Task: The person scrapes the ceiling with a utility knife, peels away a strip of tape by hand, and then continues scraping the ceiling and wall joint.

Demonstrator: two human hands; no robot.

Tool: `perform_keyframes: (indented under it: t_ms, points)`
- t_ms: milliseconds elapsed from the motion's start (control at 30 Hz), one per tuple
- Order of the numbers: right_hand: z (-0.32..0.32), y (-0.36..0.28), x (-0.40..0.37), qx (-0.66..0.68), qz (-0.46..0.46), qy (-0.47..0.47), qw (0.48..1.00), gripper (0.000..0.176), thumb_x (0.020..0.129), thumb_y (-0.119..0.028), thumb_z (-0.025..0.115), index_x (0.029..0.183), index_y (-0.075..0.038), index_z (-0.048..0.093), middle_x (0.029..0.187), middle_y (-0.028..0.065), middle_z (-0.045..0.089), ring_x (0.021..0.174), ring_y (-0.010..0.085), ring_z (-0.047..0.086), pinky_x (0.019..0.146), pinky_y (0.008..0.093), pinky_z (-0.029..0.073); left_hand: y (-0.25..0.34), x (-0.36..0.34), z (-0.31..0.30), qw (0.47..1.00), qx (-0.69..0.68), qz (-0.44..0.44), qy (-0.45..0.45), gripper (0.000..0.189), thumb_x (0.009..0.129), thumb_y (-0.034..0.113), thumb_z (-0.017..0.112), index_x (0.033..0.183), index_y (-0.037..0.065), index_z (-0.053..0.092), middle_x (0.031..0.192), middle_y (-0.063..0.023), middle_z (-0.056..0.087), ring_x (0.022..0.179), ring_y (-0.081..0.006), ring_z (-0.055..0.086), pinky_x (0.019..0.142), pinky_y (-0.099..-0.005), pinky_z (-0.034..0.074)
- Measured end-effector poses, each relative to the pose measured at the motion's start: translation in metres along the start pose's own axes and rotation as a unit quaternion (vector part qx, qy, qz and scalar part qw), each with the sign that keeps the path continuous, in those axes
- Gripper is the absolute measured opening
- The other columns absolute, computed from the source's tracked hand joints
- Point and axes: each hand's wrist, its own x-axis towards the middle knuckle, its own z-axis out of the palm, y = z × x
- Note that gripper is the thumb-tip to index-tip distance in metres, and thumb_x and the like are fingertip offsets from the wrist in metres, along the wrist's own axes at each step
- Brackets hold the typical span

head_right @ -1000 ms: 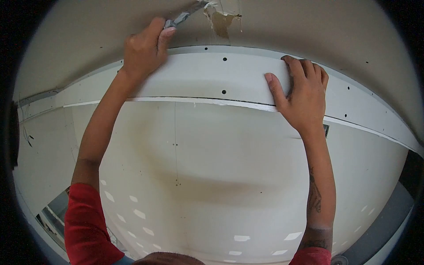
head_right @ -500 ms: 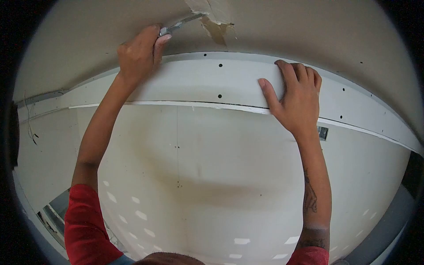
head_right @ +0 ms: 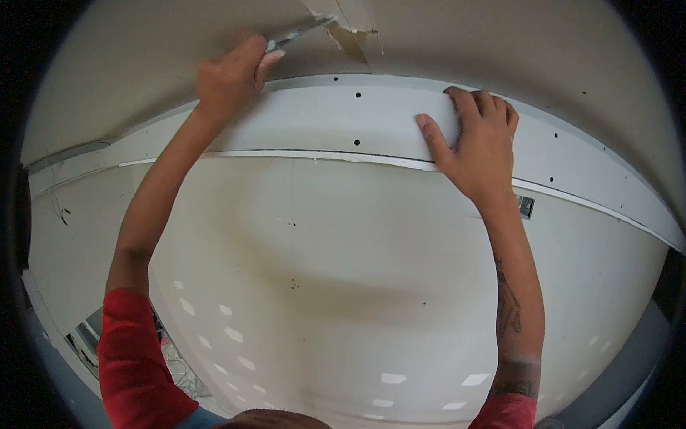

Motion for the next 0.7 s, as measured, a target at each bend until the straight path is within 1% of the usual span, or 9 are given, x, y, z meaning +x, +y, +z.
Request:
perform_keyframes:
  t_ms: [267, 400, 467, 500, 533, 567, 600, 633, 700]
  points:
    - [-0.006, 0.003, 0.003, 0.034, -0.005, -0.019, 0.999, 0.055, 0.091, -0.046, 0.07, 0.122, -0.001, 0.067, 0.114, 0.0204, 0.064, 0.116, 0.0354, 0.053, 0.111, 0.0518, 0.029, -0.012, 0.011, -0.025, 0.997, -0.017, -0.003, -0.072, 0.035, 0.097, 0.046, 0.064, 0.086, 0.015, 0.054, 0.061, -0.0019, 0.058, 0.039, -0.0212, 0.05, 0.035, -0.0342, 0.036]
    - [-0.011, 0.004, 0.006, 0.053, -0.012, -0.033, 0.998, 0.056, 0.091, -0.045, 0.07, 0.124, 0.0, 0.066, 0.113, 0.0215, 0.064, 0.115, 0.0353, 0.052, 0.11, 0.0515, 0.029, -0.026, -0.013, -0.039, 0.981, -0.025, 0.096, -0.166, 0.033, 0.1, 0.043, 0.062, 0.091, 0.011, 0.056, 0.07, -0.0079, 0.065, 0.044, -0.0273, 0.058, 0.036, -0.038, 0.041]
    - [-0.011, 0.007, 0.005, 0.052, -0.013, -0.044, 0.998, 0.056, 0.091, -0.044, 0.07, 0.124, 0.0, 0.066, 0.113, 0.0218, 0.064, 0.116, 0.0362, 0.051, 0.11, 0.0513, 0.03, -0.018, -0.041, -0.057, 0.95, -0.009, -0.032, -0.311, 0.028, 0.101, 0.036, 0.061, 0.101, 0.009, 0.059, 0.075, -0.0099, 0.067, 0.055, -0.032, 0.064, 0.048, -0.0428, 0.049]
    - [-0.009, 0.009, 0.003, 0.052, -0.023, -0.033, 0.998, 0.055, 0.091, -0.042, 0.07, 0.128, -0.001, 0.064, 0.114, 0.0221, 0.064, 0.118, 0.0382, 0.05, 0.11, 0.0517, 0.029, -0.01, -0.043, -0.067, 0.948, -0.011, -0.033, -0.317, 0.028, 0.101, 0.036, 0.061, 0.101, 0.009, 0.059, 0.075, -0.0099, 0.067, 0.055, -0.032, 0.064, 0.048, -0.0428, 0.049]
    - [-0.009, 0.001, -0.001, 0.058, -0.026, -0.042, 0.997, 0.055, 0.091, -0.042, 0.07, 0.128, -0.001, 0.064, 0.114, 0.0221, 0.064, 0.118, 0.0382, 0.05, 0.11, 0.0517, 0.029, -0.001, -0.042, -0.078, 0.943, -0.048, -0.127, -0.303, 0.026, 0.101, 0.033, 0.06, 0.109, 0.008, 0.06, 0.079, -0.0127, 0.068, 0.063, -0.0336, 0.067, 0.055, -0.0455, 0.051]
    - [-0.013, -0.008, -0.006, 0.029, -0.028, 0.013, 0.999, 0.054, 0.093, -0.04, 0.069, 0.13, -0.002, 0.063, 0.117, 0.0223, 0.063, 0.119, 0.0386, 0.05, 0.111, 0.0515, 0.029, 0.008, -0.038, -0.086, 0.931, -0.081, -0.219, -0.281, 0.027, 0.102, 0.03, 0.059, 0.116, 0.007, 0.06, 0.083, -0.0154, 0.068, 0.07, -0.0353, 0.07, 0.062, -0.0481, 0.053]
    - [-0.018, -0.02, -0.008, -0.001, -0.033, 0.069, 0.997, 0.052, 0.094, -0.037, 0.069, 0.132, -0.003, 0.062, 0.12, 0.0225, 0.063, 0.121, 0.0391, 0.05, 0.111, 0.0514, 0.03, 0.021, -0.035, -0.09, 0.929, -0.077, -0.224, -0.286, 0.027, 0.102, 0.03, 0.059, 0.116, 0.007, 0.06, 0.083, -0.0154, 0.068, 0.07, -0.0353, 0.07, 0.062, -0.0481, 0.053]
    - [-0.022, -0.034, -0.013, 0.003, -0.04, 0.064, 0.997, 0.052, 0.094, -0.037, 0.069, 0.132, -0.003, 0.062, 0.12, 0.0225, 0.063, 0.121, 0.0391, 0.05, 0.111, 0.0514, 0.03, 0.041, -0.032, -0.092, 0.917, -0.157, -0.28, -0.236, 0.028, 0.104, 0.027, 0.054, 0.122, 0.006, 0.059, 0.091, -0.0178, 0.067, 0.079, -0.0348, 0.068, 0.07, -0.0472, 0.053]
    - [-0.035, -0.069, -0.028, 0.284, -0.054, -0.025, 0.957, 0.05, 0.097, -0.032, 0.067, 0.137, -0.004, 0.059, 0.128, 0.0229, 0.06, 0.123, 0.0401, 0.052, 0.11, 0.0499, 0.035, 0.089, -0.017, -0.099, 0.862, -0.316, -0.356, -0.175, 0.033, 0.106, 0.021, 0.05, 0.135, 0.005, 0.054, 0.105, -0.0197, 0.062, 0.094, -0.032, 0.064, 0.082, -0.0442, 0.051]
